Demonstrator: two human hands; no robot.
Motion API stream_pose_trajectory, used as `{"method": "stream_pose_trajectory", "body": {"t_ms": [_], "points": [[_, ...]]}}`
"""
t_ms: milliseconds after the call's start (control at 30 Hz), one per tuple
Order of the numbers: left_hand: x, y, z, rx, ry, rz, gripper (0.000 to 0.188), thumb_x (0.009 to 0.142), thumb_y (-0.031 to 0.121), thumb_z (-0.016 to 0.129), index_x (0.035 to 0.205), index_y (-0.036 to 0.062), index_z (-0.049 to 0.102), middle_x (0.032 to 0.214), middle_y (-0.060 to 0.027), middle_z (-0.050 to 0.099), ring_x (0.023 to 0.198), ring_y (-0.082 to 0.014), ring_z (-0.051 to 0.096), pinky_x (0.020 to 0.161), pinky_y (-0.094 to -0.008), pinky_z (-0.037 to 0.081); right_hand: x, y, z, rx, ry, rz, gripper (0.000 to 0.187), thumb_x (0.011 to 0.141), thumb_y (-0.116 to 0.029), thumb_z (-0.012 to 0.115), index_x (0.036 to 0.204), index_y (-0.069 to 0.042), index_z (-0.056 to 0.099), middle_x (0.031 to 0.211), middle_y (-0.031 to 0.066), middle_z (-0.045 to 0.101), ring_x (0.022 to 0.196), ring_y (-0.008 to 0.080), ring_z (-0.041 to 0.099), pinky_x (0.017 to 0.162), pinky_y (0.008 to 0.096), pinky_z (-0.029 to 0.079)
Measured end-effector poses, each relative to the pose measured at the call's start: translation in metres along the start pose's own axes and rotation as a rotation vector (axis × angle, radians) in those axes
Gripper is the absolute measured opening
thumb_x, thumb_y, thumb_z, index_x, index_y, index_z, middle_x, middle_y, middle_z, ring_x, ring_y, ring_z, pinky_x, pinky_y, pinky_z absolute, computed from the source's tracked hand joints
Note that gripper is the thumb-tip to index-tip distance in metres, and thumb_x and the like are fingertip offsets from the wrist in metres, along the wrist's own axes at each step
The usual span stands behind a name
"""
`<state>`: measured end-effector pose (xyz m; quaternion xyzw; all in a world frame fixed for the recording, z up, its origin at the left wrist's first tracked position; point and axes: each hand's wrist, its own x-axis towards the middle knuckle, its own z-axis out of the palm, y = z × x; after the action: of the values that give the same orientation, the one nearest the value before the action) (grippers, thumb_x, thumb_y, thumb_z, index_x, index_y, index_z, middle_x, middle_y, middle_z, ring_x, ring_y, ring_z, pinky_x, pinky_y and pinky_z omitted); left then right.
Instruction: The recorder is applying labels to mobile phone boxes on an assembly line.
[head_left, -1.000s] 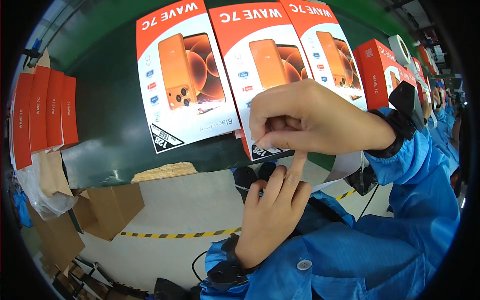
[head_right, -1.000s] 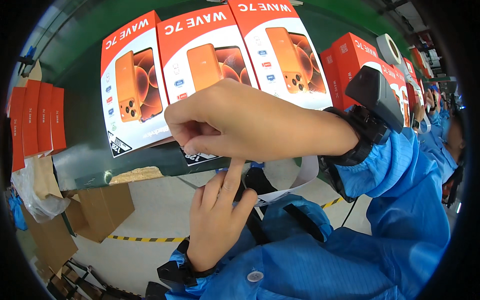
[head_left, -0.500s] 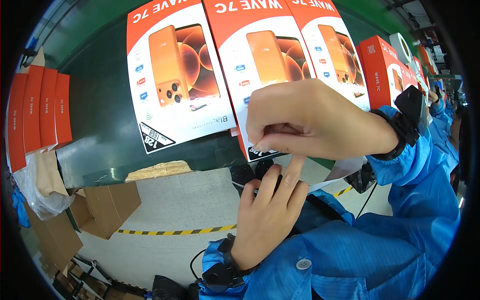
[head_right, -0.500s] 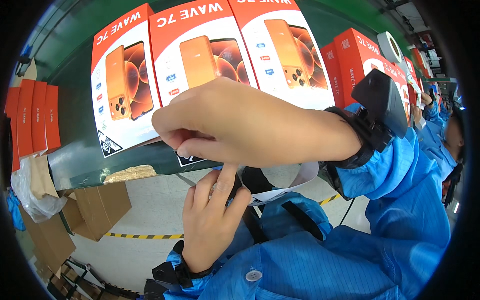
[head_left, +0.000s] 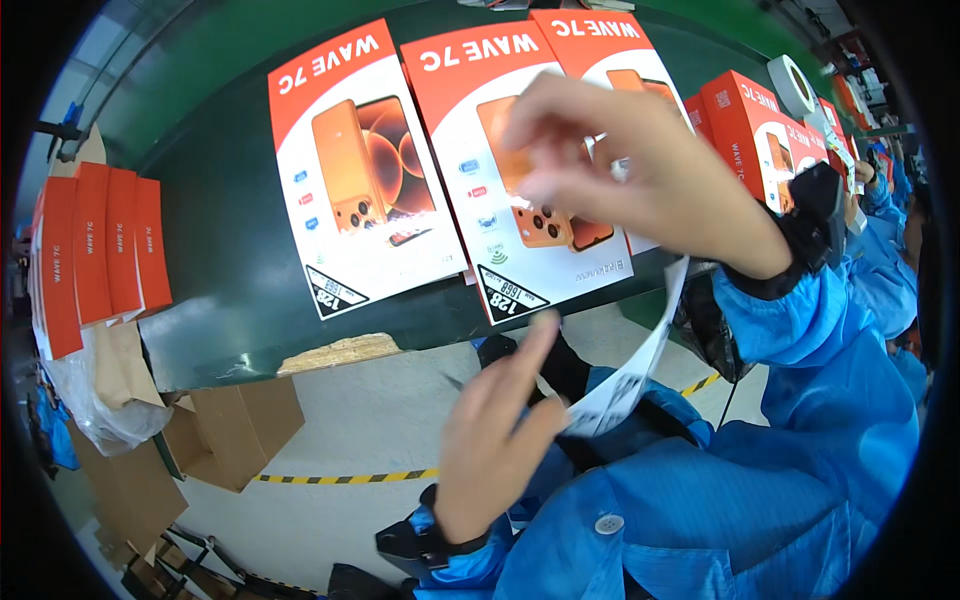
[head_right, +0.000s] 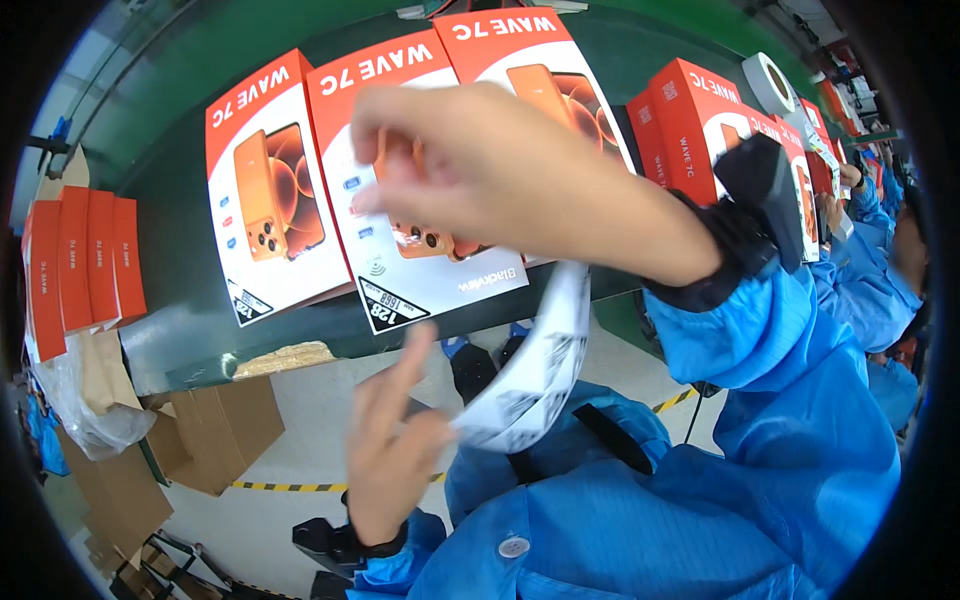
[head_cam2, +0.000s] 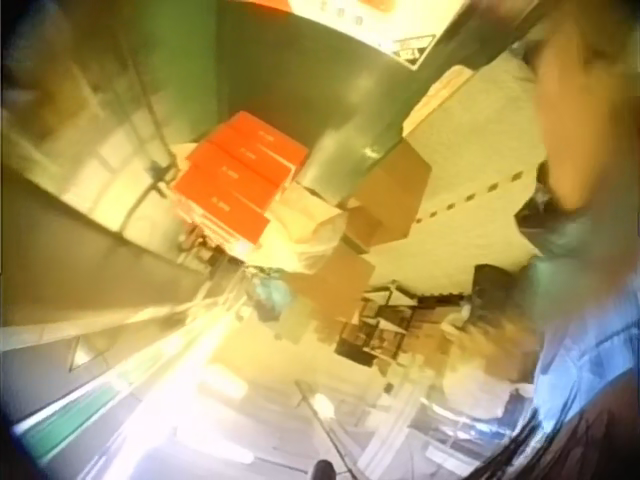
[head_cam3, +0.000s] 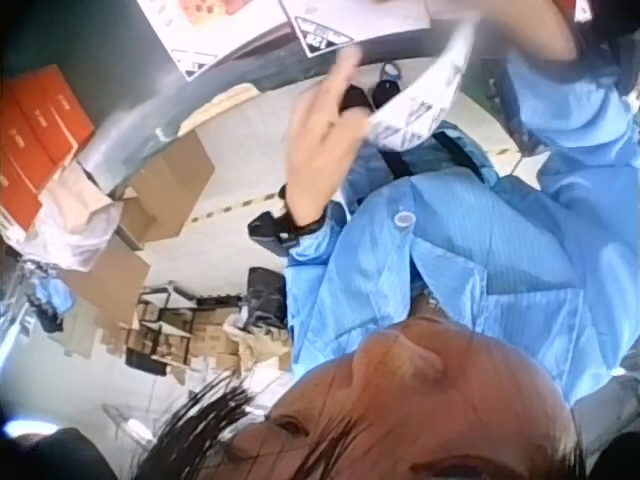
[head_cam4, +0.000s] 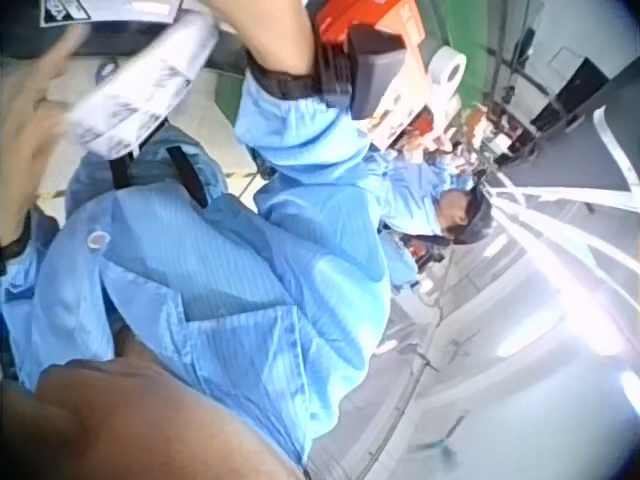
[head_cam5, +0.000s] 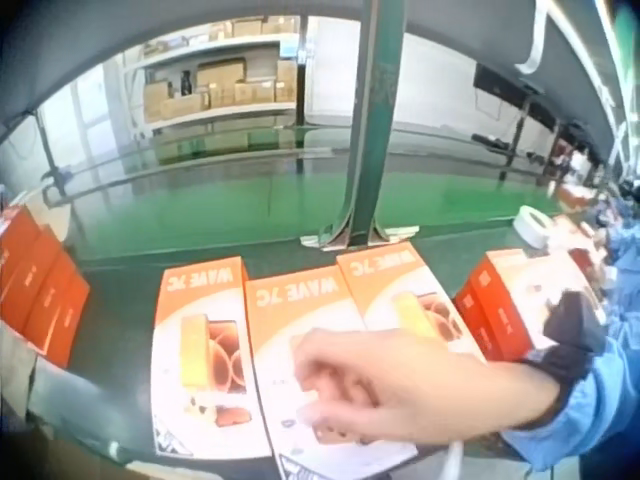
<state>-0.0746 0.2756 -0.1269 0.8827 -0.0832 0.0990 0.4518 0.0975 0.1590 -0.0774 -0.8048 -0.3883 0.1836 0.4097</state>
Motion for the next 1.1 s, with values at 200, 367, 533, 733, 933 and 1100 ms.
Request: {"method": "stream_pose_trajectory", "body": {"t_ms": [200, 367, 533, 733, 933, 1100], "points": [[-0.031, 0.014, -0.035, -0.035, 1.245, -0.597, 0.027, 0.089, 0.020, 0.035, 0.096, -0.0046, 0.044, 0.093, -0.0130, 0.048, 0.083, -0.0169, 0.048, 0.074, -0.0276, 0.039, -0.057, -0.026, 0.001, 0.359, -0.006, 0.098, 0.040, 0.072, -0.025, 0.065, 0.097, -0.001, 0.047, 0.086, 0.0048, 0.050, 0.056, 0.0040, 0.039, 0.048, 0.0176, 0.032], [-0.013, 0.028, -0.030, -0.239, 1.013, -0.453, 0.039, 0.089, 0.028, 0.039, 0.107, -0.0062, 0.040, 0.100, -0.0133, 0.048, 0.089, -0.0149, 0.048, 0.077, -0.0277, 0.039, -0.071, -0.045, 0.041, 0.486, -0.251, -0.026, 0.026, 0.078, -0.020, 0.056, 0.095, -0.001, 0.048, 0.081, 0.0115, 0.051, 0.064, 0.0255, 0.052, 0.057, 0.0321, 0.041], [-0.007, 0.046, -0.023, -0.640, 0.673, -0.533, 0.039, 0.080, 0.020, 0.055, 0.105, -0.0078, 0.046, 0.097, -0.0128, 0.054, 0.085, -0.0163, 0.052, 0.073, -0.0266, 0.041, -0.062, -0.047, 0.025, 0.585, -0.206, 0.142, 0.017, 0.079, -0.014, 0.056, 0.087, 0.000, 0.050, 0.071, 0.0079, 0.048, 0.053, 0.0129, 0.043, 0.048, 0.0279, 0.037], [0.002, 0.055, -0.013, -0.492, 0.716, -0.524, 0.025, 0.077, 0.011, 0.056, 0.092, -0.0088, 0.054, 0.086, -0.0139, 0.058, 0.076, -0.0164, 0.054, 0.069, -0.0276, 0.042, -0.066, -0.056, 0.030, -0.151, 0.292, -0.418, 0.017, 0.071, -0.008, 0.058, 0.084, 0.000, 0.051, 0.082, 0.0101, 0.046, 0.067, 0.0215, 0.048, 0.056, 0.0300, 0.041], [0.001, 0.054, -0.007, -0.333, 0.694, -0.380, 0.020, 0.077, 0.006, 0.059, 0.090, -0.0088, 0.056, 0.085, -0.0153, 0.059, 0.076, -0.0193, 0.057, 0.065, -0.0273, 0.044, -0.062, -0.048, 0.036, -0.070, 0.279, -0.419, 0.020, 0.062, -0.008, 0.057, 0.080, -0.001, 0.051, 0.081, 0.0089, 0.045, 0.072, 0.0224, 0.048, 0.058, 0.0290, 0.041], [0.007, 0.060, -0.010, -0.192, 0.555, -0.448, 0.020, 0.080, 0.006, 0.053, 0.093, -0.0096, 0.052, 0.085, -0.0122, 0.059, 0.074, -0.0141, 0.054, 0.068, -0.0251, 0.043, -0.066, -0.044, 0.038, -0.309, 0.383, -0.547, 0.018, 0.062, -0.007, 0.058, 0.079, -0.003, 0.052, 0.079, 0.0060, 0.045, 0.071, 0.0216, 0.047, 0.056, 0.0274, 0.040]]}}
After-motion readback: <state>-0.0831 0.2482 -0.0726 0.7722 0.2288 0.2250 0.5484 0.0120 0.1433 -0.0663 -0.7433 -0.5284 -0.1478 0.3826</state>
